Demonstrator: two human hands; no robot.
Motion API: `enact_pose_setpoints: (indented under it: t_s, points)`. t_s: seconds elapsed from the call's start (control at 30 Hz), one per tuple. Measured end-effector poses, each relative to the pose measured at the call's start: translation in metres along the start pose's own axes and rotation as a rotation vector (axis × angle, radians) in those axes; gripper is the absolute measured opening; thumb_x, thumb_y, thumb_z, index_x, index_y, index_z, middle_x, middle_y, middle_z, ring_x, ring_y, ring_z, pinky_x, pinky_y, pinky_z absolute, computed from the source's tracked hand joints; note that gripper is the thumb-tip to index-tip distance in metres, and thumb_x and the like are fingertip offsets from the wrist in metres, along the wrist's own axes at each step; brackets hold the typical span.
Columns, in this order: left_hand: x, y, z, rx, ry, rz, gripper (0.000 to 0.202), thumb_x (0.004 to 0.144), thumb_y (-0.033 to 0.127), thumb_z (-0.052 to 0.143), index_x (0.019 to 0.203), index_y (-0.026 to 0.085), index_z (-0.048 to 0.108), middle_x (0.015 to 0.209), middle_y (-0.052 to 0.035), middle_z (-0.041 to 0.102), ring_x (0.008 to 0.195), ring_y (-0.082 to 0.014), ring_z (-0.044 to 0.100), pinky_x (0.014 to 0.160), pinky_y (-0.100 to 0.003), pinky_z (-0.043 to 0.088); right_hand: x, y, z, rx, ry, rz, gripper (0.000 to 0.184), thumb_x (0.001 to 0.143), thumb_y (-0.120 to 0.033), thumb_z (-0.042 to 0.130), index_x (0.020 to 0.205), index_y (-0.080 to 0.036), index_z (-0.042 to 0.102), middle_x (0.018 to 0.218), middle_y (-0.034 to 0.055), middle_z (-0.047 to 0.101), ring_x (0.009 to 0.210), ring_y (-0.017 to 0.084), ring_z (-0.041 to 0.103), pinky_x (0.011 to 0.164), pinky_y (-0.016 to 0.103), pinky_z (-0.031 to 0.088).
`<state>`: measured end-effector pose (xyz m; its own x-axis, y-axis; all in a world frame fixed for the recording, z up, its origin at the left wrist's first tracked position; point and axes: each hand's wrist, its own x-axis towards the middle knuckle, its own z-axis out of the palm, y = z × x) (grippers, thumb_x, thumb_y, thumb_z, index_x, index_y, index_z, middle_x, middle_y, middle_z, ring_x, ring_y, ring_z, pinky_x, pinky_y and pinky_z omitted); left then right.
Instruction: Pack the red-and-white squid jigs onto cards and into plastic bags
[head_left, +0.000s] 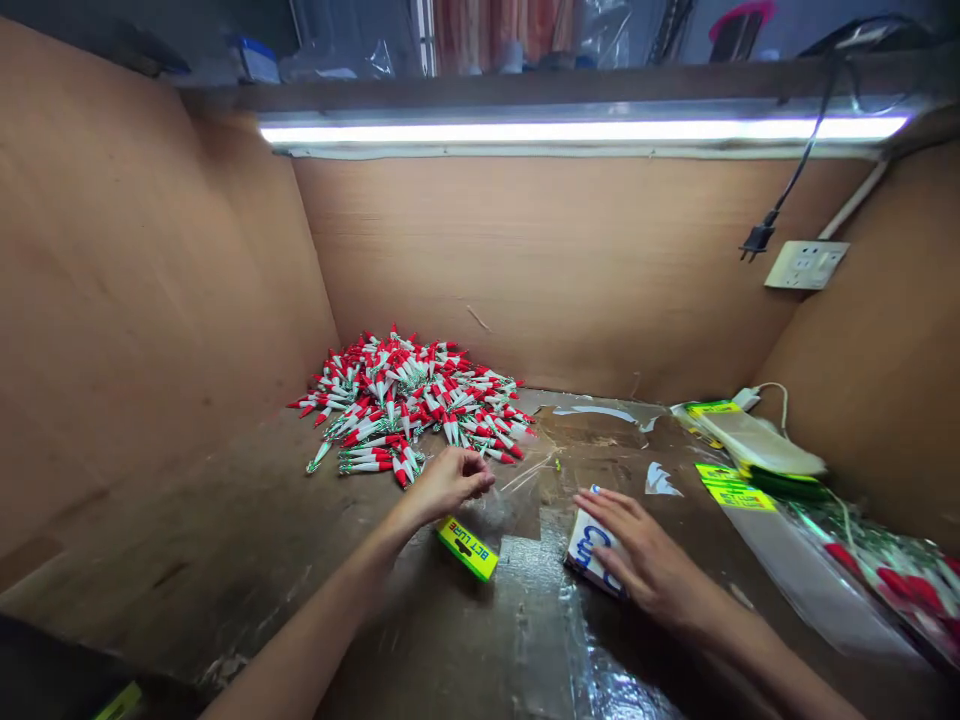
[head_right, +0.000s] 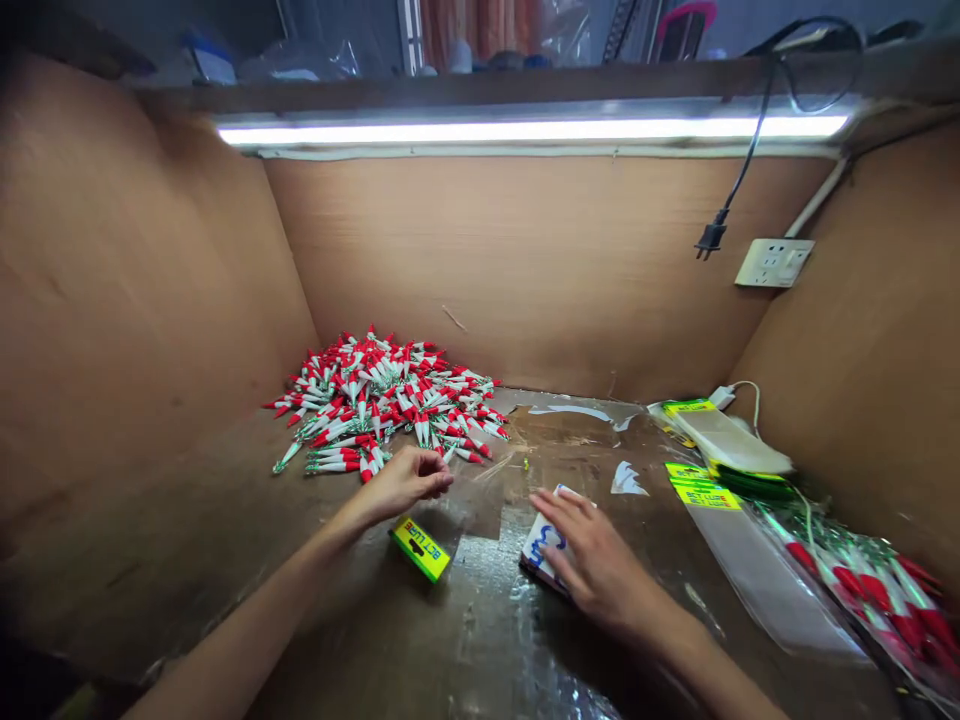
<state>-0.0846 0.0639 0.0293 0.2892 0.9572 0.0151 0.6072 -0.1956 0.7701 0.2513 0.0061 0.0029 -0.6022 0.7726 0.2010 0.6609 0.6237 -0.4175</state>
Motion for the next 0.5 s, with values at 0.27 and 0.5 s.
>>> enact_pose_setpoints:
  t_s: [0.27,0.5]
  points:
    - [-0.004,-0.004,0.007,-0.088,-0.023,0.132,0.05,0.092,0.059,0.049,0.092,0.014,0.071,0.07,-0.0015,0.064,0.059,-0.0152,0.06,0.055,-0.023,0.046,-0.015,-0.043,0.008,0.079,-0.063,0.002,0.032,0.091,-0.038,0.06,0.121,-0.028,0.065,0.116,0.0078,0.066,0.116,0.027,0.055,0.102,0.043,0.045]
    - [-0.019,-0.005,0.007,0.032,0.16,0.285,0.024,0.097,0.035,0.055,0.107,0.024,0.075,0.091,-0.0039,0.068,0.084,-0.0185,0.062,0.079,-0.029,0.046,-0.037,0.006,0.022,-0.056,0.062,0.403,0.079,0.086,-0.045,0.057,0.155,-0.021,0.028,0.159,0.0121,0.03,0.143,0.034,0.032,0.118,0.051,0.028]
